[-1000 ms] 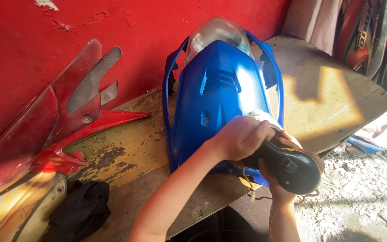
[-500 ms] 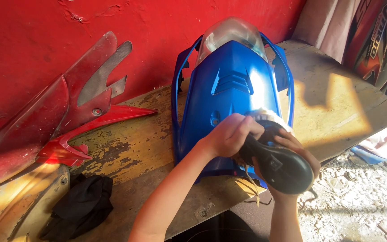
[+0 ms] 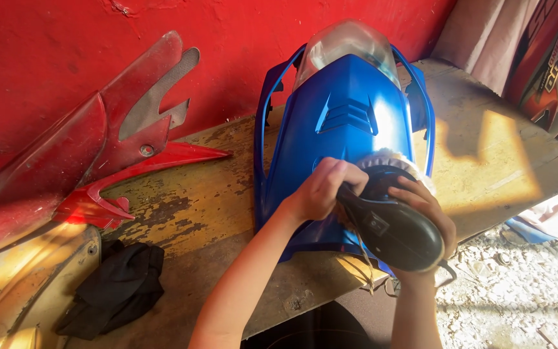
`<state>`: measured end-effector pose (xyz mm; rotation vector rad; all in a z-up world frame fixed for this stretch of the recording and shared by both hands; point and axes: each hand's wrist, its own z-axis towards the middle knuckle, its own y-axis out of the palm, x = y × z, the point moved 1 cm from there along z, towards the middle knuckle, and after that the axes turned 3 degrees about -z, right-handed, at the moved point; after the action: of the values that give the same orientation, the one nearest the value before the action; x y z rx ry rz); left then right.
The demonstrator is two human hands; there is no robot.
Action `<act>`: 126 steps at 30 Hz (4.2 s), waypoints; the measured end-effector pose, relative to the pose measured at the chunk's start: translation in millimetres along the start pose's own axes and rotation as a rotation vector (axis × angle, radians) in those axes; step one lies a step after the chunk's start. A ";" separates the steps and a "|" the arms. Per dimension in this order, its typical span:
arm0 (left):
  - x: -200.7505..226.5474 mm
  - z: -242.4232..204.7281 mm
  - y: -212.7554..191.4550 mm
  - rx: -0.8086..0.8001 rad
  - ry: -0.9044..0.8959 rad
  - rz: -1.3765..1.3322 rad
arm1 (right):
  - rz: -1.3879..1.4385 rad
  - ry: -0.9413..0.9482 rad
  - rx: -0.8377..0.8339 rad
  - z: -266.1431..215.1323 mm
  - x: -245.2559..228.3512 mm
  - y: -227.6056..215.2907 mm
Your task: The person uses a handheld electric polisher with a buffing pad to smooth the surface of a blue motorcycle fairing. The fairing is placed on a wooden workbench next to a red motorcycle part while the person moves the tool across the blue plastic.
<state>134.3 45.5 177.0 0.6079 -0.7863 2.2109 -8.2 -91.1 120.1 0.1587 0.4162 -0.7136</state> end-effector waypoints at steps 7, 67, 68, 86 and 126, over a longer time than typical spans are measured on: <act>10.1 -3.9 1.1 0.036 -0.073 -0.042 | 0.056 0.000 -0.028 3.3 3.1 -4.0; 26.7 -185.3 1.5 0.762 -0.169 -0.185 | 0.055 0.132 -0.485 -22.1 -100.9 76.9; 28.1 -174.9 1.2 0.756 -0.169 -0.189 | 0.050 0.133 -0.481 -22.8 -95.3 73.9; 47.6 -65.3 49.9 0.442 -0.163 0.087 | 0.063 0.141 -0.106 -39.1 -44.9 -2.6; -4.2 -5.5 6.7 0.254 0.071 0.089 | 0.093 0.071 -0.160 31.5 -12.9 -8.4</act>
<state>131.0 43.6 168.2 0.6219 -0.5091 2.4215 -12.5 -98.5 154.2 0.0526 0.5286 -0.5816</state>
